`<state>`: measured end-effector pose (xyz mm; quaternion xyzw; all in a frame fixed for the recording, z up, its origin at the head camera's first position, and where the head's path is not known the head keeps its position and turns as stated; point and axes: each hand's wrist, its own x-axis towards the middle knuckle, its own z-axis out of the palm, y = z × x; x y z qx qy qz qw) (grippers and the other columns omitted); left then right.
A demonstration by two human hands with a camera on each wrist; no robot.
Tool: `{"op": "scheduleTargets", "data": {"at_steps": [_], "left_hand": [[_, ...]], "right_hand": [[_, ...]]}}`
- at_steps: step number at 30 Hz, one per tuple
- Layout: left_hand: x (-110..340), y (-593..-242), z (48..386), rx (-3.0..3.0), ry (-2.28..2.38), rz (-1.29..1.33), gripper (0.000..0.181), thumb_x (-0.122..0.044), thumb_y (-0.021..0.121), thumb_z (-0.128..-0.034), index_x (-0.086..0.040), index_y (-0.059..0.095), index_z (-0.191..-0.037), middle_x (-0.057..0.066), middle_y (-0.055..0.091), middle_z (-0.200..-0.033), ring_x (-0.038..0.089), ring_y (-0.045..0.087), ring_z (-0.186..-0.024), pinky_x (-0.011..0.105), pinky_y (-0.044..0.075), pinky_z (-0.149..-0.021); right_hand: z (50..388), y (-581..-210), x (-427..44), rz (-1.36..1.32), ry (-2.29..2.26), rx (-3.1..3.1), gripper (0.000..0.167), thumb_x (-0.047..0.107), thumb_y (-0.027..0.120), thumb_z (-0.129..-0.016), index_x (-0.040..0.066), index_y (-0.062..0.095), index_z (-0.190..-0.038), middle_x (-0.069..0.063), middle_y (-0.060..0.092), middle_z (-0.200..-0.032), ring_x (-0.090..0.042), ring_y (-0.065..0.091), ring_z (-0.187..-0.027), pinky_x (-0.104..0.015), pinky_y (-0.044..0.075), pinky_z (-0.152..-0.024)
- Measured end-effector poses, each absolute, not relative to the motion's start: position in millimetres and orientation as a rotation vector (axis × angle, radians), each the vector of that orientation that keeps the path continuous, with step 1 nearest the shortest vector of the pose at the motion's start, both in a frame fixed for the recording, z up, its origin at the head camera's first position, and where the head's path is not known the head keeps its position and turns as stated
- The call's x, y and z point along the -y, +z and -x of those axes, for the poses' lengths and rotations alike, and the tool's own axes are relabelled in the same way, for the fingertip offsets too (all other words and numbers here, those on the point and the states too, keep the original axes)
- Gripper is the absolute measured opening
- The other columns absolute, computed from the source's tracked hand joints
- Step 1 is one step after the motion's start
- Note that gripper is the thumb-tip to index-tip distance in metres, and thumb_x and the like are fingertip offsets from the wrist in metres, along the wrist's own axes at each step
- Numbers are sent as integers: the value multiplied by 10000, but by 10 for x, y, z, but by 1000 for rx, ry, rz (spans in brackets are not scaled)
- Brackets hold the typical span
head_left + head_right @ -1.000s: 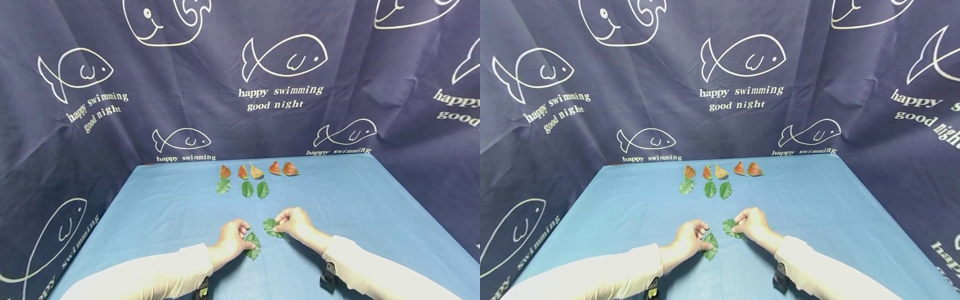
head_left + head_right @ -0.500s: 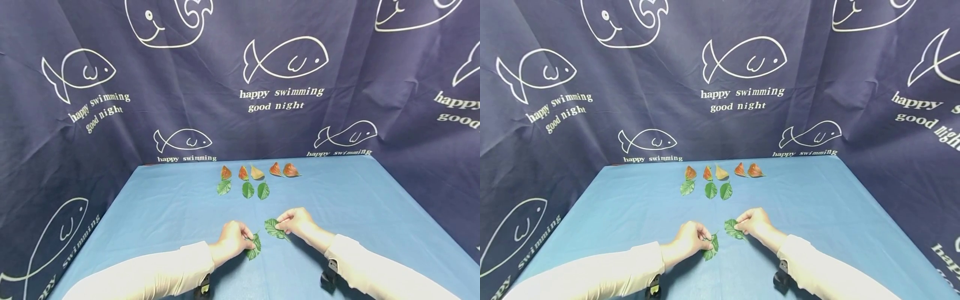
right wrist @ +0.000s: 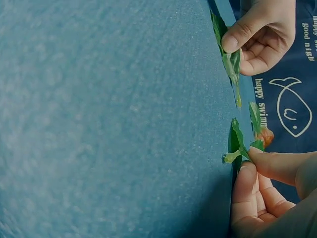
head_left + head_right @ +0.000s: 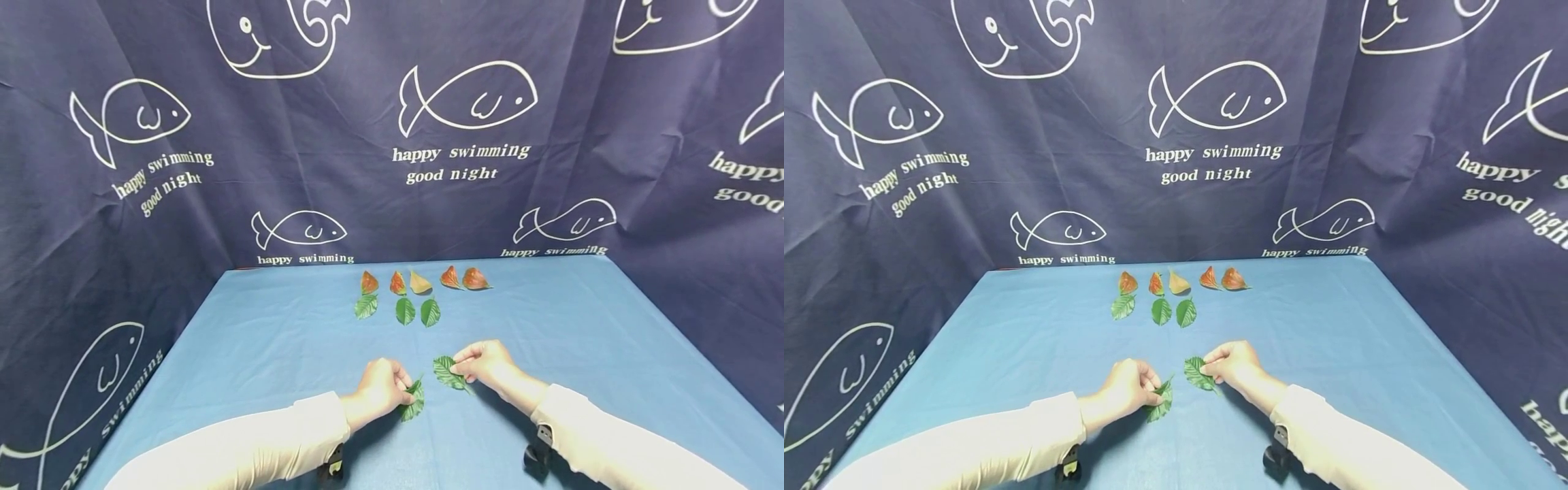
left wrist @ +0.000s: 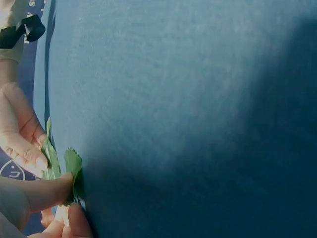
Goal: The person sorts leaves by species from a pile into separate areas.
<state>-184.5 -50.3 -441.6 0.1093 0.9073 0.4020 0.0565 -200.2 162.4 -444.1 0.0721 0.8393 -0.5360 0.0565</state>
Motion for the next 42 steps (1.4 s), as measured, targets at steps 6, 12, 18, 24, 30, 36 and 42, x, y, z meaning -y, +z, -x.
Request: {"op": "scheduleTargets", "data": {"at_steps": [6,12,18,24,30,36,42], "left_hand": [[535,-4435,1895,-2766,1191,-329,201,-74,898,-616,-67,711,-689,-18,646,-596,81,549,-593,270,536,-676],[539,-4448,1968,-2676,1284,-229,166,-35,875,-654,-46,721,-716,45,681,-590,129,631,-503,230,539,-542],[566,-4464,2035,-2557,1376,-169,110,8,834,-688,-27,733,-709,67,699,-631,149,672,-517,245,574,-539],[590,-4515,2070,-2421,1523,-126,63,55,780,-735,28,733,-767,62,699,-682,148,689,-560,264,598,-566],[545,-4452,2122,-2375,1619,-118,78,56,761,-749,64,727,-819,116,720,-724,193,712,-606,282,609,-615],[438,-4382,2235,-2350,1701,-92,73,21,748,-791,57,720,-848,120,728,-846,200,721,-651,295,614,-655],[341,-4306,2295,-2281,1766,-67,78,20,720,-823,75,712,-878,143,727,-915,215,729,-705,307,616,-700]], "right_hand": [[1994,-4466,-1640,-192,-1648,-2519,154,13,768,-765,-68,726,-888,-40,695,-684,-131,581,-545,-278,560,-570],[1999,-4456,-1654,-214,-1679,-2494,156,1,736,-794,-85,722,-923,-95,725,-785,-129,604,-557,-289,582,-604],[1992,-4452,-1672,-214,-1774,-2400,212,-32,719,-797,-138,686,-978,-119,733,-804,-117,630,-572,-297,597,-630],[1997,-4488,-1704,-226,-1865,-2306,237,-51,705,-800,-172,656,-999,-62,721,-757,-94,633,-590,-257,591,-615],[2018,-4442,-1767,-242,-1944,-2234,258,-61,682,-820,-204,629,-1028,-29,702,-726,-82,617,-581,-208,578,-589],[2030,-4336,-1833,-307,-1986,-2209,294,-27,687,-842,-200,618,-1070,-18,700,-731,-87,620,-579,-197,568,-576],[2051,-4341,-1928,-317,-2064,-2140,327,-39,666,-853,-216,591,-1117,4,704,-755,-65,621,-595,-173,562,-572]]}}
